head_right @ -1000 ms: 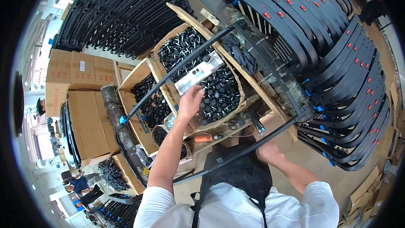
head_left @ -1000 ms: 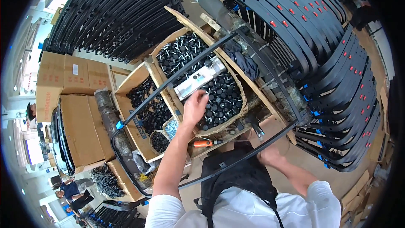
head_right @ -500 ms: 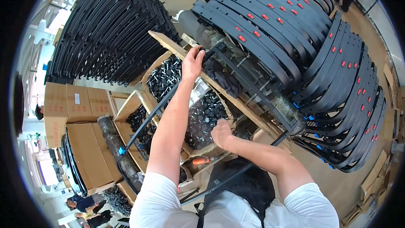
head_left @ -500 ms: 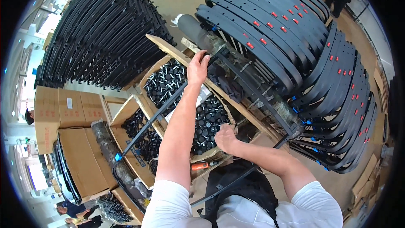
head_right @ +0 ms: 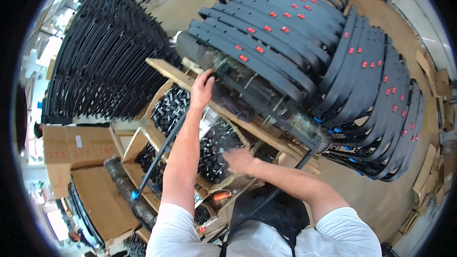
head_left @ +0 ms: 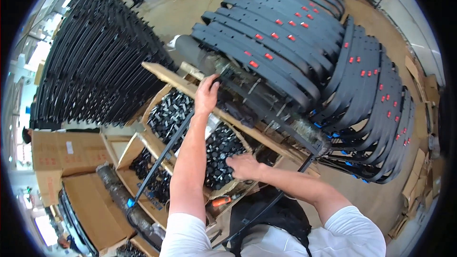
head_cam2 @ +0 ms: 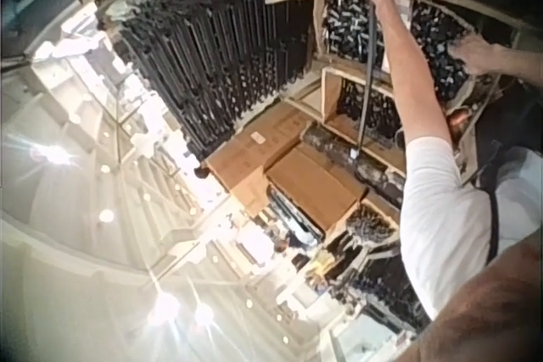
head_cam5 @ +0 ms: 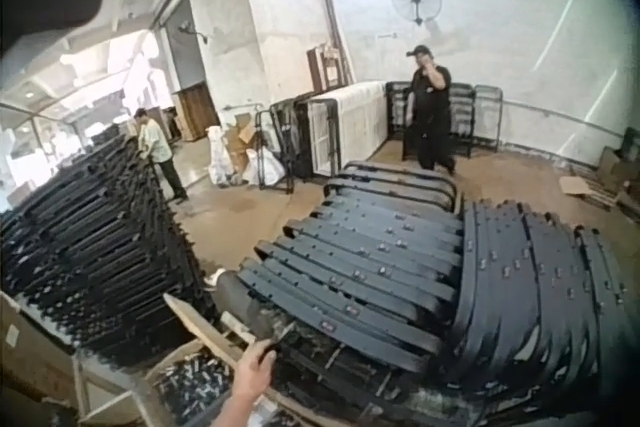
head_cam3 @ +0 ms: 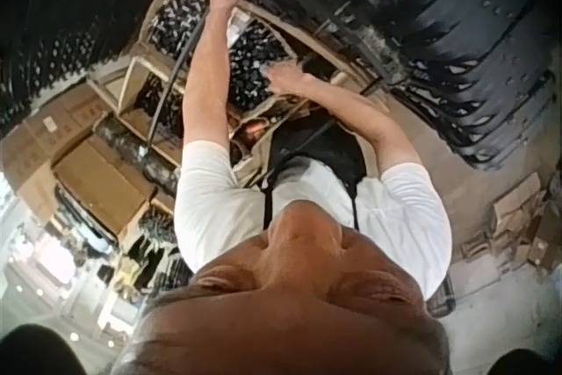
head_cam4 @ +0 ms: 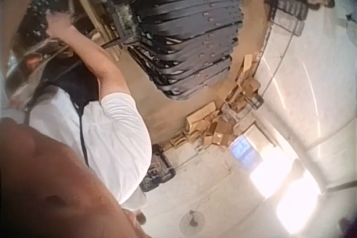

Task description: The recorder is assembling plastic covers and electrical components onto a metal frame using an electric screwdriver and pliers.

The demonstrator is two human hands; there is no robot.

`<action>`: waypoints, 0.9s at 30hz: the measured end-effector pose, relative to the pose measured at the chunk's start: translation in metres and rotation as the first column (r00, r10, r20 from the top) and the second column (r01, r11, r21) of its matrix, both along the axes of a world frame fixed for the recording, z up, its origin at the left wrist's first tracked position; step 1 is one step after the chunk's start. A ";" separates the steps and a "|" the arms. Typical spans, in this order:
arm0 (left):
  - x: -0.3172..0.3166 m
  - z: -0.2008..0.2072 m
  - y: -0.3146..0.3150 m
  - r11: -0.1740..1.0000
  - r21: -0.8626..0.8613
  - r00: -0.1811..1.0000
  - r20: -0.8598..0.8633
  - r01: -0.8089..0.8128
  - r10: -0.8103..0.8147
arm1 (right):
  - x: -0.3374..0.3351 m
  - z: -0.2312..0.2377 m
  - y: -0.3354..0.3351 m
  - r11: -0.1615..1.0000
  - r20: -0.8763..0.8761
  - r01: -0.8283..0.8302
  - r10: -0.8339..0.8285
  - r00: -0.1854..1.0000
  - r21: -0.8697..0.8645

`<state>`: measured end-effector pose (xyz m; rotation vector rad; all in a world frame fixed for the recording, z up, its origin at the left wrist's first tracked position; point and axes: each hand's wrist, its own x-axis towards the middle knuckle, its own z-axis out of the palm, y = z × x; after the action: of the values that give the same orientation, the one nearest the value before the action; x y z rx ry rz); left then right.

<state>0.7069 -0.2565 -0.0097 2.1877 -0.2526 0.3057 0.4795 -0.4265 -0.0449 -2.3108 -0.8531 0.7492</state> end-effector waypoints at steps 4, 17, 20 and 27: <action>-0.006 -0.009 0.022 1.000 -0.021 1.000 -0.025 -0.004 0.003 | -0.008 0.079 -0.037 0.960 -0.219 0.132 -0.078 0.973 0.245; 0.021 -0.037 0.014 0.985 -0.174 0.996 -0.084 0.018 -0.033 | -0.102 0.161 -0.219 0.681 0.206 0.731 -0.720 0.662 0.031; 0.024 -0.049 0.031 0.990 -0.140 1.000 -0.018 0.019 -0.022 | -0.101 0.147 -0.215 0.669 0.216 0.743 -0.729 0.650 0.020; 0.007 -0.018 0.014 0.996 -0.066 0.990 -0.129 -0.058 0.049 | -0.084 0.120 -0.221 0.699 0.306 0.715 -0.677 0.669 -0.018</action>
<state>0.7141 -0.2421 -0.0277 2.1380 -0.1111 0.2001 0.3953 -0.6476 0.0746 -2.6154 0.0526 0.1337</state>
